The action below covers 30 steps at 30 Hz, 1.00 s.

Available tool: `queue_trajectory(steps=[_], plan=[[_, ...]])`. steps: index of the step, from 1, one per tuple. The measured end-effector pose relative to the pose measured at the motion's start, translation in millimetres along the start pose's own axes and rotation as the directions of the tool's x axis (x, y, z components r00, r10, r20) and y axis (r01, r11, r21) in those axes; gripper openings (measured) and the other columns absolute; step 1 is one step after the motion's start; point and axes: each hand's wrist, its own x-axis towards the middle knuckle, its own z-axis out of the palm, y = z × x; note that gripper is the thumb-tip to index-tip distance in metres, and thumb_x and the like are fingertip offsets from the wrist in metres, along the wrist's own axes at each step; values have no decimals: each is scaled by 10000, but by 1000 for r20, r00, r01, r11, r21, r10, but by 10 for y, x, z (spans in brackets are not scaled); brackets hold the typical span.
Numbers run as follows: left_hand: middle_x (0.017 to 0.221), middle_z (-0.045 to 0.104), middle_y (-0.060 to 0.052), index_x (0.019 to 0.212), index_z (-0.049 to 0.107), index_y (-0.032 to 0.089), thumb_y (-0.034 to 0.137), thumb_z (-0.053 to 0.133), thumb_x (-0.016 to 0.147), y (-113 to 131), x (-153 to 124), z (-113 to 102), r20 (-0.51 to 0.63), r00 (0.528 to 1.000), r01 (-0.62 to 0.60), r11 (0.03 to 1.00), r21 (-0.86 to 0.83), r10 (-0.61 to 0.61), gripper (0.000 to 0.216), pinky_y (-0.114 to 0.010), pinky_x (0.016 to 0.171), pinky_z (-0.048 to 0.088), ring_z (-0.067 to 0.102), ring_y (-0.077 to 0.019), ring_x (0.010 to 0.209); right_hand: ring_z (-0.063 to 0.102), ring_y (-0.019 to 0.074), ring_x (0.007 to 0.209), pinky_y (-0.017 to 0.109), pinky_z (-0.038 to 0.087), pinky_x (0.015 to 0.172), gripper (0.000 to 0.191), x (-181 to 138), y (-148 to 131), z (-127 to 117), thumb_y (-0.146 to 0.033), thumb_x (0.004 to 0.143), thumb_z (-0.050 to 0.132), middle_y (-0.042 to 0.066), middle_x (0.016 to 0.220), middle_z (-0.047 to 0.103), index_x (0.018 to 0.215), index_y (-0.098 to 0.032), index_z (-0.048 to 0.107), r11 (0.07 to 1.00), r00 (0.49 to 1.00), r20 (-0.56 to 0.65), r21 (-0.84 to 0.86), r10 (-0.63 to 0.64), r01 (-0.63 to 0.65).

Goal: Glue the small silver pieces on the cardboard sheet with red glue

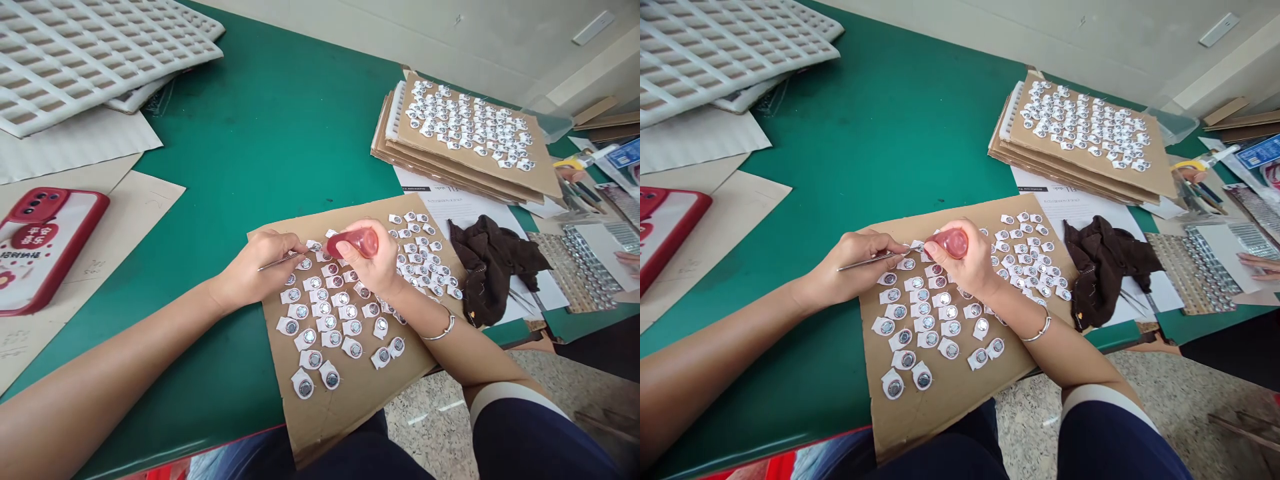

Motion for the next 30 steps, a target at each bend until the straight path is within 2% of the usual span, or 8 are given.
queue_trajectory(steps=[12, 21, 27, 30], plan=[[739, 653, -40, 857, 665, 168, 211, 520, 821, 3, 7, -16, 12, 1000, 14, 1000, 10, -14, 156, -238, 580, 440, 608, -152, 671, 635, 135, 782, 276, 518, 694, 233, -1, -20, 21, -389, 756, 657, -9, 814, 641, 883, -236, 534, 1000, 1000, 9, 8, 5, -5], [804, 672, -39, 884, 676, 190, 253, 533, 830, -28, 1, -3, 5, 999, 41, 999, -1, -41, 165, -243, 553, 437, 615, -163, 682, 623, 137, 758, 293, 518, 692, 265, 18, -15, 19, -431, 746, 657, -2, 822, 639, 881, -244, 526, 1000, 999, 27, 1, 18, -18], [826, 680, -33, 892, 679, 195, 274, 551, 834, -15, 17, 1, 16, 996, 84, 996, 10, -84, 162, -240, 551, 442, 624, -160, 700, 628, 147, 749, 307, 527, 667, 312, 37, 5, 0, -478, 723, 658, 6, 818, 642, 866, -234, 527, 991, 994, 13, 86, 105, -106], [836, 683, -34, 882, 681, 191, 259, 553, 835, 29, 19, -15, 4, 998, 69, 997, 34, -69, 153, -249, 571, 448, 620, -159, 713, 636, 146, 674, 287, 505, 519, 335, 85, 67, -60, -529, 748, 601, 12, 807, 625, 889, -240, 506, 934, 964, -42, 261, 262, -243]])
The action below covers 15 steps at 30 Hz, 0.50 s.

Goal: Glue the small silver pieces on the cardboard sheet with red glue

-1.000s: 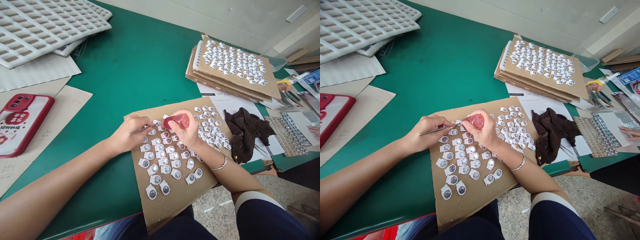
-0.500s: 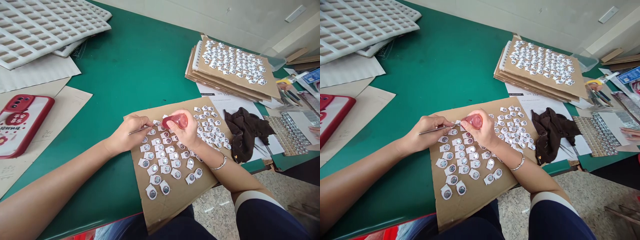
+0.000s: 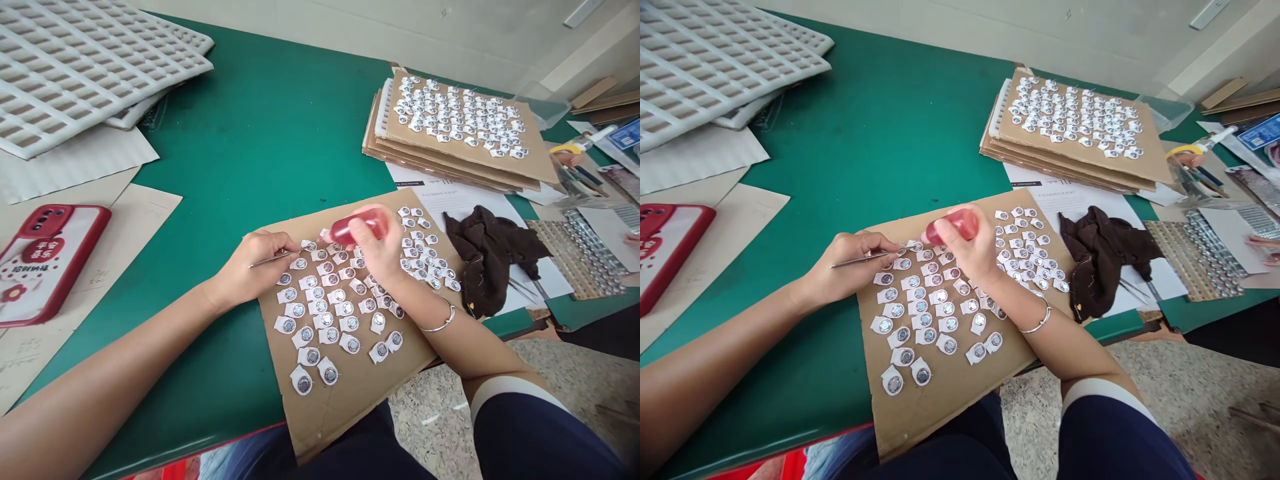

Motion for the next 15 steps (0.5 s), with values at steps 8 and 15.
queue_trajectory(steps=[8, 15], plan=[[954, 685, -30, 917, 667, 173, 291, 635, 818, 153, 3, -258, -312, 937, 111, 980, -166, -159, 158, -300, 711, 509, 620, -173, 815, 538, 96, 478, 250, 400, 385, 471, 373, 154, -392, -663, 810, 325, 9, 722, 587, 892, -238, 510, 885, 967, -70, 422, 246, -195], [874, 686, -2, 860, 641, 146, 263, 653, 805, 152, -96, -386, -305, 885, 287, 928, -237, -352, 129, -249, 644, 514, 607, -121, 716, 485, 85, 460, 254, 386, 385, 533, 508, 254, -623, -697, 782, 351, 20, 717, 590, 840, -224, 590, 905, 983, 126, 390, 131, -171]])
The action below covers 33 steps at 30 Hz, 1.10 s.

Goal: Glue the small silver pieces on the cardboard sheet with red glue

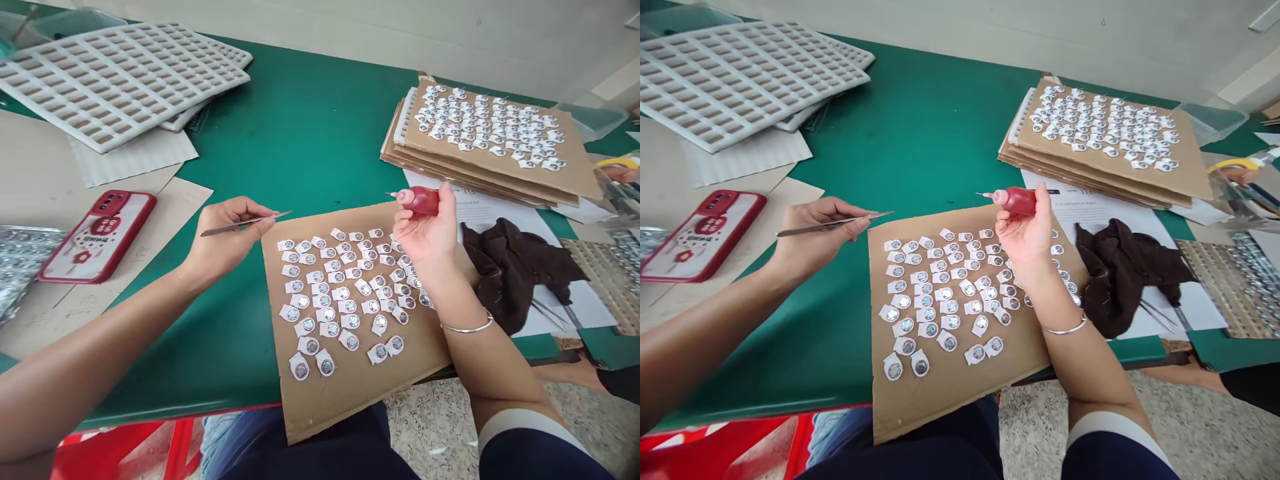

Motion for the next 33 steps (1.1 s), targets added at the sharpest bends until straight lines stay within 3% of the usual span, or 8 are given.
queue_trajectory(steps=[7, 11, 14, 17, 21, 24, 27, 33], plan=[[898, 700, -63, 882, 653, 162, 337, 660, 780, -168, -254, 59, -55, 998, 12, 1000, -17, -13, 203, -259, 610, 546, 657, -182, 757, 567, 118, 575, 273, 430, 442, 566, -104, -151, 218, -729, 743, 399, 42, 833, 635, 905, -224, 596, 992, 995, 26, 85, 96, -98], [926, 698, -67, 890, 669, 166, 333, 644, 801, -205, -345, 53, -12, 997, -69, 995, 69, 70, 191, -275, 652, 543, 658, -193, 806, 563, 106, 547, 263, 416, 432, 466, -114, -227, 424, -665, 752, 484, 30, 812, 641, 876, -227, 585, 989, 989, 37, 36, 141, -142], [911, 696, -68, 920, 676, 173, 326, 601, 834, -251, -387, 63, -6, 985, -170, 970, 173, 174, 191, -272, 607, 520, 648, -192, 798, 550, 108, 515, 267, 423, 420, 437, -71, -257, 601, -653, 761, 494, 15, 731, 622, 826, -227, 565, 995, 994, 61, -46, 93, -90], [904, 692, -72, 950, 665, 180, 314, 550, 864, -303, -396, 121, 80, 948, -318, 913, 254, 308, 196, -283, 598, 498, 629, -191, 785, 580, 128, 545, 276, 450, 425, 483, 17, -279, 783, -682, 795, 407, 15, 722, 605, 861, -223, 542, 989, 993, 118, -142, -16, 33], [800, 676, -58, 959, 628, 169, 229, 489, 886, -283, -348, 225, 243, 846, -532, 787, 312, 475, 168, -349, 702, 469, 597, -166, 663, 631, 160, 610, 280, 479, 425, 491, 98, -277, 970, -661, 854, 288, 10, 714, 586, 958, -227, 491, 970, 980, 161, -195, -115, 146], [771, 670, -42, 954, 597, 163, 168, 481, 878, -237, -321, 274, 243, 814, -580, 755, 306, 527, 139, -361, 717, 446, 596, -160, 644, 654, 188, 677, 295, 503, 434, 464, 75, -245, 1014, -646, 859, 301, 17, 708, 589, 941, -229, 488, 958, 981, 136, -233, -141, 170], [866, 684, -55, 968, 568, 159, 117, 507, 856, -226, -341, 288, 234, 792, -611, 736, 292, 564, 134, -371, 748, 438, 625, -173, 719, 660, 204, 739, 318, 538, 481, 471, 42, -207, 975, -660, 843, 329, 27, 733, 603, 909, -228, 507, 946, 983, 98, -272, -155, 176], [944, 686, -77, 989, 554, 162, 100, 526, 836, -257, -413, 276, 263, 778, -628, 723, 287, 571, 167, -393, 765, 439, 655, -220, 849, 667, 189, 680, 302, 531, 463, 436, 96, -157, 858, -627, 867, 327, 9, 710, 612, 913, -229, 498, 968, 989, 54, -207, -134, 143]])
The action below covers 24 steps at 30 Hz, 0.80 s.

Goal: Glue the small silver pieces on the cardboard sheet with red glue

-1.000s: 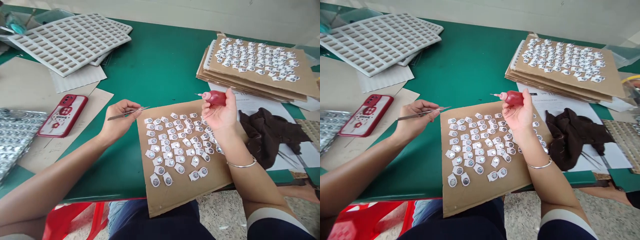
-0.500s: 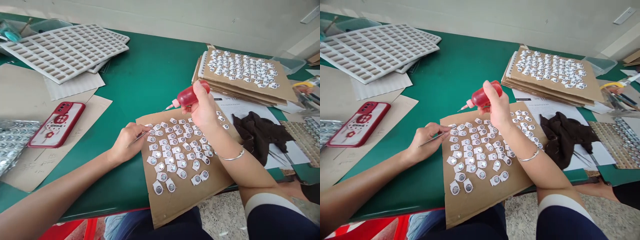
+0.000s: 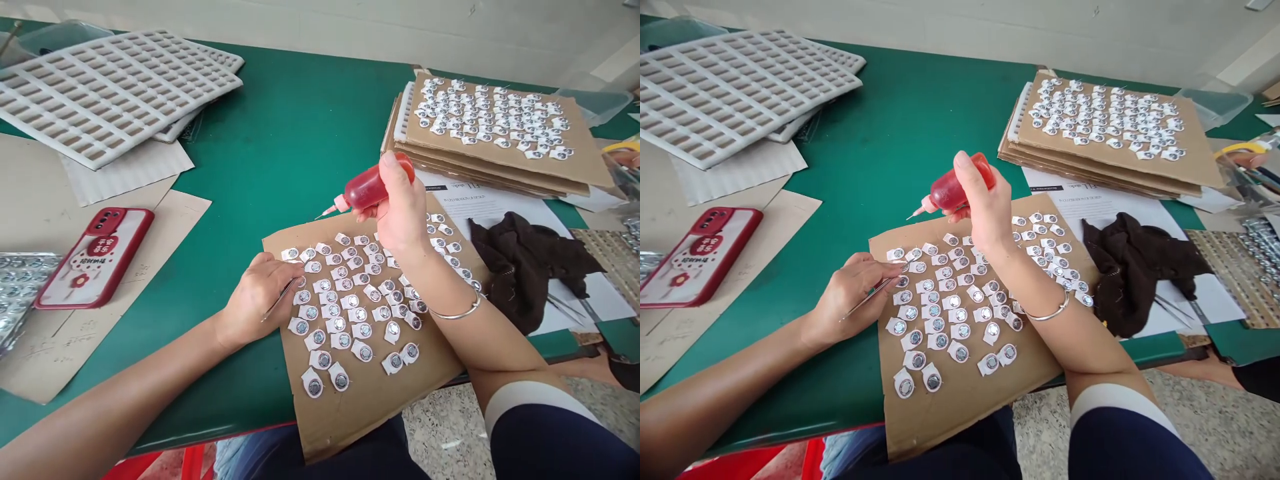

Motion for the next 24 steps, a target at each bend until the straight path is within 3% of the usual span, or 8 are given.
queue_trajectory(steps=[5, 10, 16, 20, 24], plan=[[978, 684, -78, 1019, 546, 173, 124, 534, 836, -27, -21, -3, -17, 1000, 27, 999, 39, -26, 190, -389, 756, 444, 652, -203, 783, 677, 216, 763, 313, 536, 482, 469, 9, -31, 9, -655, 854, 325, 10, 710, 620, 901, -234, 528, 999, 999, -19, -24, -28, 28], [898, 689, -57, 946, 569, 167, 128, 515, 851, -75, -25, -8, 6, 998, 58, 998, 37, -59, 116, -376, 758, 440, 612, -156, 635, 673, 207, 712, 291, 512, 442, 520, -20, -86, 28, -699, 820, 329, 13, 679, 617, 849, -223, 537, 1000, 998, -63, 20, 0, 2], [868, 685, -44, 926, 576, 152, 123, 524, 842, -126, -27, -2, -50, 997, 55, 997, 63, -52, 103, -359, 723, 445, 577, -129, 547, 665, 202, 708, 299, 495, 442, 506, -26, -1, 4, -707, 815, 319, 17, 757, 613, 904, -246, 508, 996, 999, 10, 83, -35, 34], [879, 684, -48, 955, 569, 154, 116, 546, 832, -110, -26, -9, -95, 995, 19, 998, 56, -13, 131, -365, 745, 448, 616, -154, 642, 660, 219, 716, 304, 482, 426, 452, -27, 18, 6, -675, 817, 386, 19, 720, 582, 881, -242, 499, 996, 1000, -26, 84, 8, -6], [868, 684, -56, 1008, 567, 141, 77, 546, 825, -93, -19, 5, -60, 998, -27, 1000, -5, 26, 195, -382, 778, 451, 644, -179, 755, 646, 199, 646, 289, 450, 396, 395, -42, -28, 37, -620, 843, 401, 11, 681, 545, 846, -230, 469, 982, 993, -21, 155, 116, -111]])
